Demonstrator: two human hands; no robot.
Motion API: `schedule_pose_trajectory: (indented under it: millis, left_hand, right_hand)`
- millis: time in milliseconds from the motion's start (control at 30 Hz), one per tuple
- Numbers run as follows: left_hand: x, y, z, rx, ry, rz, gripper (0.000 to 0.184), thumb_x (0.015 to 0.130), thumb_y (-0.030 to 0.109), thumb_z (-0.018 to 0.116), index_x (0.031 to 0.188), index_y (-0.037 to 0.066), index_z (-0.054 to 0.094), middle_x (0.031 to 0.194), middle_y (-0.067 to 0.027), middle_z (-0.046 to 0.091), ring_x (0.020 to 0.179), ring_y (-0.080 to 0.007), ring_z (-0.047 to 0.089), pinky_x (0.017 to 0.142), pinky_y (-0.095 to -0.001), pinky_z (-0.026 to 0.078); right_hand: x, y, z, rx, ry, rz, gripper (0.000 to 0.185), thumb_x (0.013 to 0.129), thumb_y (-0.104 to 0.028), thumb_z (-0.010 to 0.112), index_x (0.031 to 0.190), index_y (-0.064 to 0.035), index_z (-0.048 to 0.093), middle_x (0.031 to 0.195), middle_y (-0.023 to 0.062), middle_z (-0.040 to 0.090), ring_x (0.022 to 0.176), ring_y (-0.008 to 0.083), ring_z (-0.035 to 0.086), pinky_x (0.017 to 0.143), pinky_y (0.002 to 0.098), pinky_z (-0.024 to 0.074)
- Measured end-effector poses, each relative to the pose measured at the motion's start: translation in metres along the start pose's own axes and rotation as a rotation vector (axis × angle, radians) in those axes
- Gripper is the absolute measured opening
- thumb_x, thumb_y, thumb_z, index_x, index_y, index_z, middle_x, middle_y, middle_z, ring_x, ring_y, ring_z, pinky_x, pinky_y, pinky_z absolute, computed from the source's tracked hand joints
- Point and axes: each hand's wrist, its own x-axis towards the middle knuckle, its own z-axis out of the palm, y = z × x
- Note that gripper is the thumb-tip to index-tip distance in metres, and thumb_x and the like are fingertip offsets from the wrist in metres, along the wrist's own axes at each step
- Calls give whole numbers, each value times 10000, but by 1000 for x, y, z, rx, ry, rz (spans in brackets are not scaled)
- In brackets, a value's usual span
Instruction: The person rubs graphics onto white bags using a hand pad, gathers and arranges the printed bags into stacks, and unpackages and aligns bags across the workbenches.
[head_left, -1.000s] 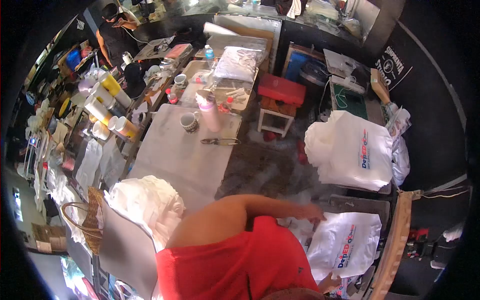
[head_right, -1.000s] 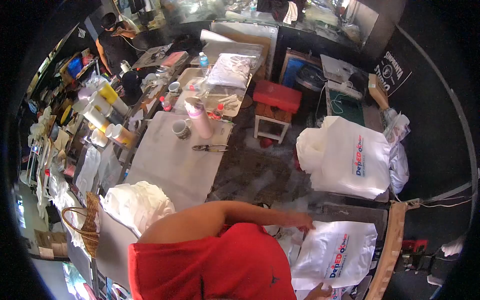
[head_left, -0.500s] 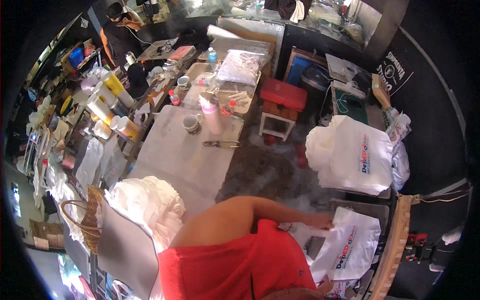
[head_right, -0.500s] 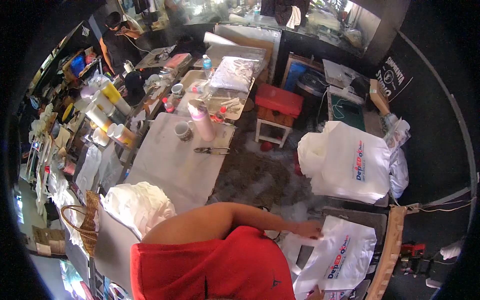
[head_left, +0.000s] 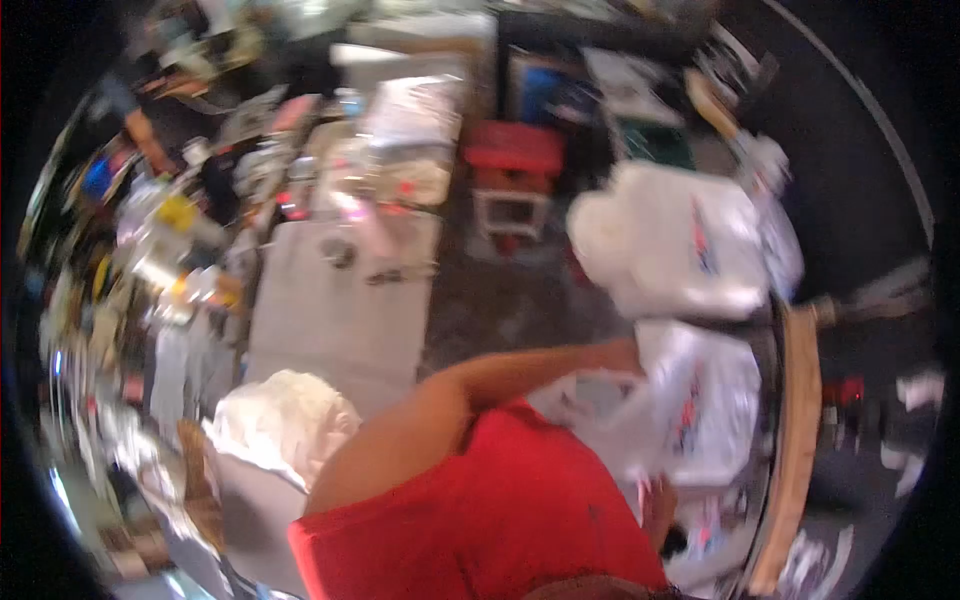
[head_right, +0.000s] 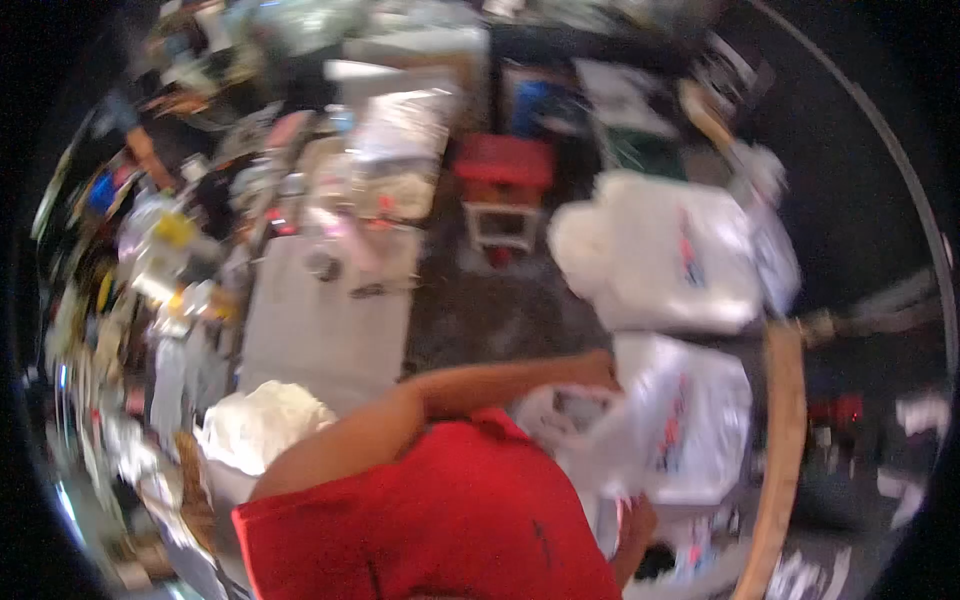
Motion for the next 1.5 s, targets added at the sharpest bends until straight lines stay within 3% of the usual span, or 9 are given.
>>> schedule_pose_trajectory:
  millis: [67, 100, 133, 233, 500, 867, 1033, 1200, 1500]
  left_hand:
    - [32, -43, 18, 65, -1, 243, 272, 700, 317, 714, 843, 86, 701, 884, -111, 697, 794, -293, 668, 725, -410, 525]
    - [41, -51, 30, -223, 78, 363, 289, 807, 122, 637, 1081, 32, 642, 829, -92, 678, 705, -153, 651, 552, -350, 513]
    - [41, -30, 20, -152, 135, 151, 242, 815, 53, 604, 1052, 13, 631, 835, -83, 668, 681, -150, 633, 531, -313, 501]
    - [42, 18, -14, -279, 145, 0, 233, 836, 98, 622, 1043, -7, 609, 792, -83, 637, 673, -152, 596, 607, -312, 495]
    - [66, 41, -122, -191, 385, 291, 331, 904, 185, 629, 1149, -35, 590, 770, -37, 591, 693, -103, 540, 654, -265, 462]
    - [152, -55, -279, -884, 688, 162, 168, 890, 91, 592, 1044, 26, 610, 831, 4, 561, 678, -89, 499, 614, -237, 423]
    - [143, -157, -297, -766, 715, 74, 101, 864, 101, 632, 828, 15, 594, 729, -12, 575, 577, -87, 515, 543, -243, 423]
    - [117, -120, -286, -258, 619, -240, 239, 842, 152, 702, 689, 23, 572, 576, -3, 535, 518, -84, 495, 507, -252, 399]
    - [166, -82, -287, -112, 717, -7, 293, 811, 217, 754, 720, -17, 602, 614, -73, 627, 552, -120, 610, 544, -262, 464]
  right_hand:
    - [7, -149, 5, -421, -51, 228, 371, 898, -203, 649, 1174, 28, 563, 1019, 136, 650, 916, 280, 632, 763, 385, 518]
    - [9, -29, 10, 319, 163, 337, 346, 911, -201, 626, 1151, 42, 566, 850, 125, 650, 739, 247, 638, 639, 311, 517]
    - [24, -65, 15, 1001, 342, 771, 324, 918, -175, 607, 1127, 69, 564, 801, 116, 630, 696, 200, 621, 587, 261, 497]
    - [29, -88, 25, 657, 300, 572, 199, 926, -77, 565, 1042, 85, 563, 835, 135, 614, 736, 157, 605, 579, 210, 492]
    - [127, -196, 87, 1474, 292, 491, 267, 938, -30, 544, 1197, 27, 512, 1014, 109, 587, 921, 177, 582, 885, 270, 495]
    - [281, -270, 150, 1116, 228, 396, 420, 864, -204, 695, 1195, -18, 517, 977, 65, 609, 836, 163, 606, 664, 266, 477]
    - [308, -259, 151, 1093, 469, 534, 364, 853, -238, 704, 1097, -26, 538, 943, 64, 616, 744, 149, 594, 570, 262, 459]
    - [327, -241, 116, 1022, 396, 441, 211, 856, -216, 688, 923, -45, 585, 782, 40, 614, 614, 105, 552, 498, 239, 416]
    - [398, -258, 68, 708, 574, 290, 89, 818, -104, 672, 828, -23, 637, 663, 38, 611, 534, 93, 542, 485, 225, 437]
